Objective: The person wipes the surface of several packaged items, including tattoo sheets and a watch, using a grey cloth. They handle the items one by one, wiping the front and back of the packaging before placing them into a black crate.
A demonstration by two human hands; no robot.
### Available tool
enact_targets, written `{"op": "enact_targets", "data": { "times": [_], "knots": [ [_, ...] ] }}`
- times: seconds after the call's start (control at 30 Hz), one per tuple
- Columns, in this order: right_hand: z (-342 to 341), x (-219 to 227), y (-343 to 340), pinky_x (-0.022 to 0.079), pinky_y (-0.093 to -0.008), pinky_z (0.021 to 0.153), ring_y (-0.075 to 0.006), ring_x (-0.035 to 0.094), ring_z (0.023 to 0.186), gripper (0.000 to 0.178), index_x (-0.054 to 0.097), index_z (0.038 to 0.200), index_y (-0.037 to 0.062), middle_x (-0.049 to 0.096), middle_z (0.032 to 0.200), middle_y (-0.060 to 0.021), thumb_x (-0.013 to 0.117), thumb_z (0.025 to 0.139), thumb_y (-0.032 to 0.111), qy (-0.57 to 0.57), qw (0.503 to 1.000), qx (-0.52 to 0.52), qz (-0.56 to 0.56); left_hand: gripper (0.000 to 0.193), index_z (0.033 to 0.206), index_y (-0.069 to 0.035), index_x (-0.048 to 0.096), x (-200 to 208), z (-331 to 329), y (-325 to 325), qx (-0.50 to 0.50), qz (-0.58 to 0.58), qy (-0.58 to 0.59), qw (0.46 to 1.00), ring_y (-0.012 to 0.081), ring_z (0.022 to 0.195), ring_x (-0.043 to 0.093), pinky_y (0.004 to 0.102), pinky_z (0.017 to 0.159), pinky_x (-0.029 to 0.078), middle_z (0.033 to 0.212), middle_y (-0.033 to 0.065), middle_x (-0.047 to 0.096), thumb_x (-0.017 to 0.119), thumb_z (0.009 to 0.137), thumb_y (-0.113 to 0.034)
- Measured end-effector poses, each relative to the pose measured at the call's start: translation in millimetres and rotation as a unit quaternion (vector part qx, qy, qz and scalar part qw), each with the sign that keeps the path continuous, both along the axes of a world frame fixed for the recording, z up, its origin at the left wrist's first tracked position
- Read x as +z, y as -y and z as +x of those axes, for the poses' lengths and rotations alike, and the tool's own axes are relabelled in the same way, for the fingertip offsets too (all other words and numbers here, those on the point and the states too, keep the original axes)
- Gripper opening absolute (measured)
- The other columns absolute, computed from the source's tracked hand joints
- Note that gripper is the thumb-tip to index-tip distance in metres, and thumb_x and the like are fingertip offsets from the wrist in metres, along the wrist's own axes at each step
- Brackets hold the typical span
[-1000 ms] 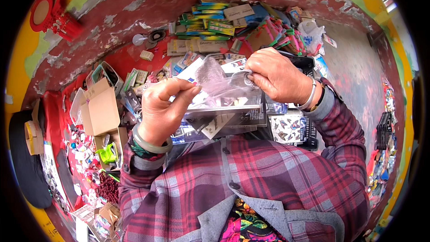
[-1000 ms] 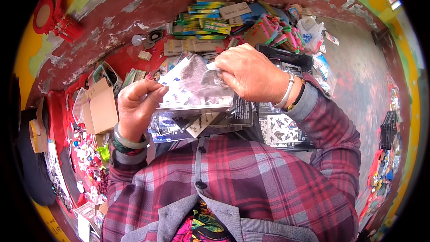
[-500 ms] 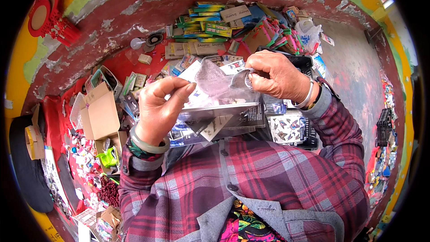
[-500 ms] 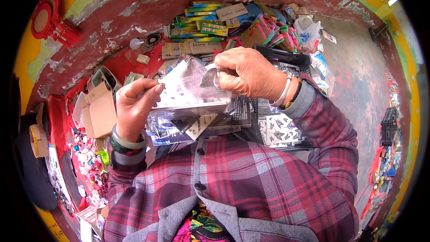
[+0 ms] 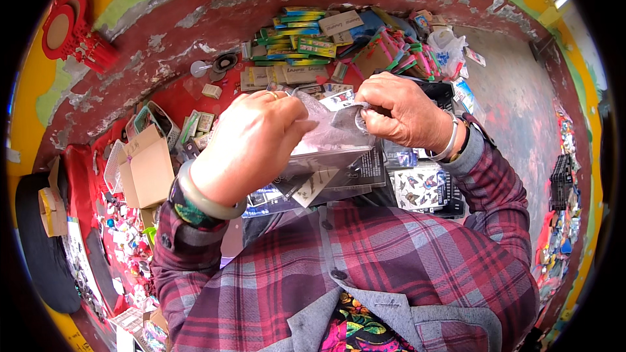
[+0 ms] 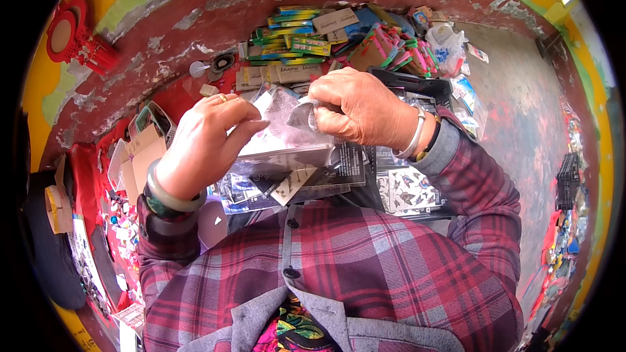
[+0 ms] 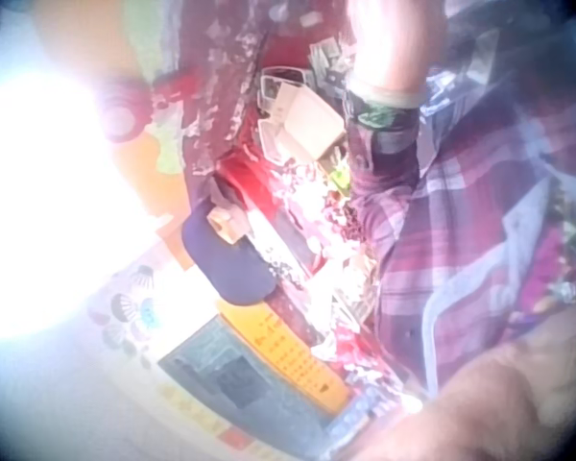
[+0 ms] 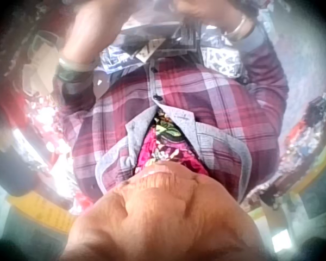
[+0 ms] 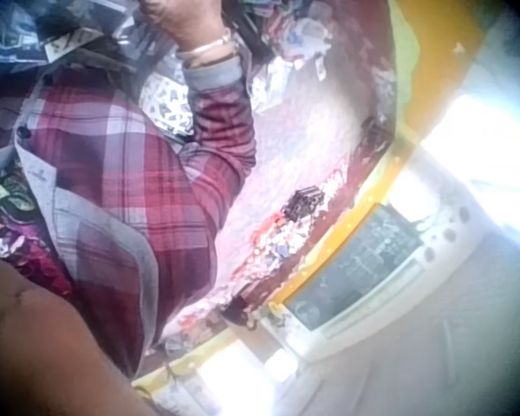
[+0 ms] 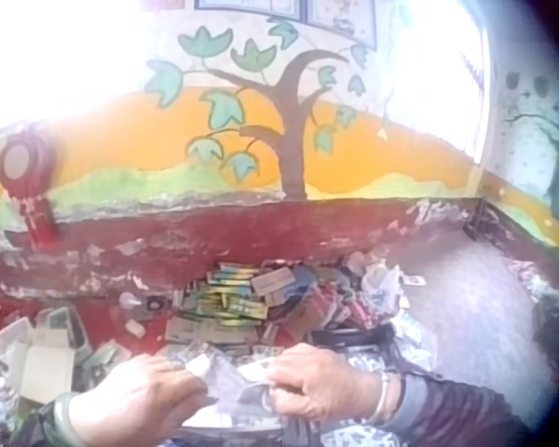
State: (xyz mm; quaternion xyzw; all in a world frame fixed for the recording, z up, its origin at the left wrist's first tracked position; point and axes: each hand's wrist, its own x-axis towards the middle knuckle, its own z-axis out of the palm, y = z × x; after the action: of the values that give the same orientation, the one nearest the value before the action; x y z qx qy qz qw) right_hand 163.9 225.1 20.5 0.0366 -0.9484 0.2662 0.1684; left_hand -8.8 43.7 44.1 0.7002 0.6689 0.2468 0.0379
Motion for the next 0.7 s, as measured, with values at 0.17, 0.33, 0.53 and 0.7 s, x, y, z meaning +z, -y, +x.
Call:
{"op": "enact_targets", "data": {
  "times": [0.17, 0.33, 0.53, 0.7],
  "knots": [
    [2, 3, -1, 0.042, -0.0409, 0.065, -0.033, 0.053, 0.07, 0.012, 0.054, 0.078, 0.0026, 0.052, 0.071, -0.0125, 0.056, 0.074, 0.014, -0.011, 1.0, -0.007, 0.016, 0.009, 0.076, 0.0, 0.06, -10, 2, -5, -0.003, 0.015, 0.136, 0.991, 0.026, 0.063, 0.059, 0.0335, 0.058, 0.044, 0.067, 0.0124, 0.059, 0.066, 0.078, -0.007],
    [7, -7, -5, 0.042, -0.04, 0.062, -0.0338, 0.052, 0.069, 0.012, 0.054, 0.077, 0.0022, 0.051, 0.069, -0.0131, 0.055, 0.075, 0.014, -0.009, 1.0, -0.016, -0.003, 0.009, 0.075, 0.0, 0.06, -17, 6, -4, 0.002, -0.004, 0.185, 0.983, 0.0219, 0.061, 0.057, 0.0319, 0.057, 0.044, 0.066, 0.0111, 0.058, 0.066, 0.078, -0.006],
    [14, -15, -24, 0.041, -0.029, 0.059, -0.0164, 0.049, 0.064, 0.014, 0.057, 0.083, 0.0013, 0.051, 0.068, -0.0048, 0.052, 0.082, 0.015, 0.087, 0.975, -0.037, -0.199, 0.007, 0.077, 0.001, 0.062, -21, 6, -4, 0.008, 0.014, 0.205, 0.979, 0.0195, 0.062, 0.058, 0.0301, 0.057, 0.044, 0.068, 0.0106, 0.06, 0.066, 0.078, -0.004],
    [17, -26, -51, 0.041, -0.0202, 0.065, -0.0039, 0.048, 0.069, 0.021, 0.059, 0.097, 0.0008, 0.054, 0.076, 0.0045, 0.051, 0.094, 0.02, 0.05, 0.864, -0.063, -0.498, 0.006, 0.08, 0.002, 0.064, -21, -1, -2, -0.012, 0.03, 0.219, 0.975, 0.0191, 0.064, 0.059, 0.0287, 0.059, 0.046, 0.071, 0.0105, 0.062, 0.066, 0.078, -0.002]
  ]
}}
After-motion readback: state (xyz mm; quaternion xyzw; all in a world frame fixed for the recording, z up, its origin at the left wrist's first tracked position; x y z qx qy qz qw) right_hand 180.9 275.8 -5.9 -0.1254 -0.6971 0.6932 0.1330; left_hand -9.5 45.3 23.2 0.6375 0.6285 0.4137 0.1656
